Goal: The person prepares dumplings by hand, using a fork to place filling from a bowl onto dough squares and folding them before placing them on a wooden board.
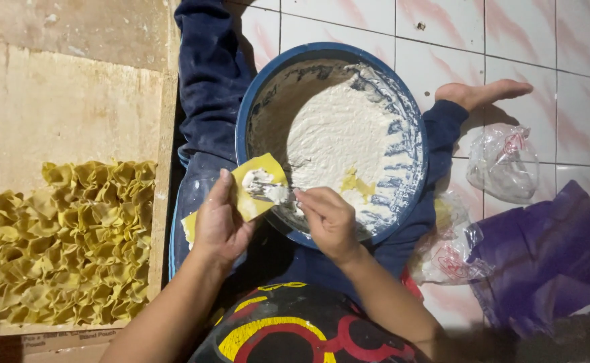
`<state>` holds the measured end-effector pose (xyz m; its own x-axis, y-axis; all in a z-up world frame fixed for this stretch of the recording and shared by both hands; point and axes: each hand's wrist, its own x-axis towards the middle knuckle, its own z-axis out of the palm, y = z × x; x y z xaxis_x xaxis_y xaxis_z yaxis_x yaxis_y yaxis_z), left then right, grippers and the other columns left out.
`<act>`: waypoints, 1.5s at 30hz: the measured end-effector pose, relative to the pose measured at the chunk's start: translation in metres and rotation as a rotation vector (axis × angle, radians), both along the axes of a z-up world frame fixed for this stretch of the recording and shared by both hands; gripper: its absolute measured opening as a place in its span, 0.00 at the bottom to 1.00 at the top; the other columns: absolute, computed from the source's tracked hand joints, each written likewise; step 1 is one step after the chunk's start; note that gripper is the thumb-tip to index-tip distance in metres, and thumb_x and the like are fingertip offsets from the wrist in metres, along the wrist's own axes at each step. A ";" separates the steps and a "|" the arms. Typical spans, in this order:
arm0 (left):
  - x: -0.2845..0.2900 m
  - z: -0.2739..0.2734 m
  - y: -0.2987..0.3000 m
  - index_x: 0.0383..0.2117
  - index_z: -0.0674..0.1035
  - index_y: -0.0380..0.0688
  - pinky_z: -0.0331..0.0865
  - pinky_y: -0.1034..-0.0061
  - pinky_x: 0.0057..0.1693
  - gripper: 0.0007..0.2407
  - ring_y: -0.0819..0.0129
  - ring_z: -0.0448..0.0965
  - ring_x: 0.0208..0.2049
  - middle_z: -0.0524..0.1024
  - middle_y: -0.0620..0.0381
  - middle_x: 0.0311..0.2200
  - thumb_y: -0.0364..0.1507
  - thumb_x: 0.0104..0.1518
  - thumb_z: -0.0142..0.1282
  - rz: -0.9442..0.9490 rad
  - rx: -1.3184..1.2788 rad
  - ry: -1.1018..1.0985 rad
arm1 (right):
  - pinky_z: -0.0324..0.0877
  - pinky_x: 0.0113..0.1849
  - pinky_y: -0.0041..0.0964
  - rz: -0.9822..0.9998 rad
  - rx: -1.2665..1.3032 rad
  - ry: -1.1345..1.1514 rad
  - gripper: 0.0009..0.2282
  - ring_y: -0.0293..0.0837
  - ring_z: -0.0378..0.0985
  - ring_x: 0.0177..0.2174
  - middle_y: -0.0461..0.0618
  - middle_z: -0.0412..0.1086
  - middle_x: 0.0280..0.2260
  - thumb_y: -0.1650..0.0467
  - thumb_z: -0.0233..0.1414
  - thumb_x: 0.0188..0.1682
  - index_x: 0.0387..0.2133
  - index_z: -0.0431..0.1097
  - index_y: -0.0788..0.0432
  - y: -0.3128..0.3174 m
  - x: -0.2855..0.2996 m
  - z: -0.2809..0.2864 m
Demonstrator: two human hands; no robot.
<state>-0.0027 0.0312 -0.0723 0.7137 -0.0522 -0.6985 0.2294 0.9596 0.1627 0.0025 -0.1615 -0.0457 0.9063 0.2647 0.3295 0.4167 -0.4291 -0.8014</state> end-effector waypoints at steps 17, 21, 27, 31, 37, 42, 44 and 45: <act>0.000 0.101 0.013 0.51 0.80 0.35 0.61 0.41 0.64 0.33 0.36 0.75 0.57 0.76 0.31 0.54 0.53 0.63 0.32 -0.742 0.683 -0.271 | 0.72 0.27 0.38 0.183 0.023 -0.193 0.03 0.47 0.73 0.24 0.54 0.72 0.39 0.76 0.61 0.47 0.31 0.79 0.56 0.010 0.033 0.031; -0.005 0.078 0.009 0.44 0.84 0.37 0.68 0.50 0.61 0.36 0.42 0.82 0.47 0.82 0.37 0.40 0.57 0.63 0.29 -0.957 1.027 -0.410 | 0.76 0.33 0.42 0.294 -0.032 -0.110 0.01 0.53 0.80 0.30 0.51 0.76 0.38 0.73 0.59 0.48 0.32 0.78 0.54 0.014 0.036 0.045; 0.010 0.113 0.007 0.52 0.79 0.27 0.63 0.45 0.62 0.29 0.39 0.78 0.53 0.78 0.30 0.50 0.46 0.66 0.35 -0.785 0.689 -0.440 | 0.73 0.30 0.39 0.318 -0.042 -0.047 0.06 0.50 0.77 0.27 0.48 0.75 0.31 0.72 0.55 0.52 0.37 0.80 0.54 0.014 0.035 0.057; 0.001 0.036 0.014 0.65 0.66 0.26 0.72 0.62 0.54 0.29 0.54 0.77 0.47 0.71 0.31 0.55 0.41 0.65 0.40 -0.639 0.234 -0.398 | 0.71 0.26 0.34 0.241 0.102 0.002 0.06 0.45 0.76 0.26 0.50 0.76 0.33 0.69 0.56 0.51 0.35 0.80 0.56 0.013 0.035 0.053; -0.022 0.011 -0.002 0.53 0.77 0.30 0.71 0.54 0.60 0.18 0.45 0.80 0.49 0.78 0.31 0.52 0.28 0.60 0.53 -0.463 0.251 -0.362 | 0.73 0.26 0.31 0.203 0.208 0.128 0.07 0.40 0.75 0.25 0.50 0.78 0.32 0.66 0.62 0.47 0.33 0.82 0.58 0.011 0.032 0.046; -0.013 0.030 -0.007 0.45 0.83 0.29 0.81 0.71 0.41 0.12 0.67 0.83 0.33 0.85 0.45 0.36 0.19 0.55 0.61 -0.379 0.620 -0.421 | 0.69 0.23 0.29 0.215 0.148 0.070 0.05 0.40 0.71 0.21 0.48 0.77 0.31 0.74 0.60 0.47 0.35 0.83 0.56 0.022 0.027 0.062; -0.013 0.028 -0.009 0.45 0.83 0.28 0.82 0.70 0.40 0.12 0.65 0.84 0.32 0.84 0.43 0.34 0.19 0.54 0.61 -0.374 0.592 -0.402 | 0.69 0.24 0.30 0.200 0.121 0.077 0.05 0.41 0.72 0.22 0.49 0.77 0.31 0.76 0.59 0.47 0.34 0.82 0.56 0.018 0.025 0.065; -0.011 0.028 -0.009 0.44 0.83 0.27 0.82 0.70 0.39 0.12 0.63 0.84 0.31 0.84 0.42 0.33 0.19 0.54 0.62 -0.361 0.568 -0.387 | 0.70 0.25 0.31 0.194 0.093 0.078 0.06 0.43 0.74 0.23 0.49 0.77 0.32 0.77 0.59 0.46 0.33 0.82 0.57 0.017 0.026 0.066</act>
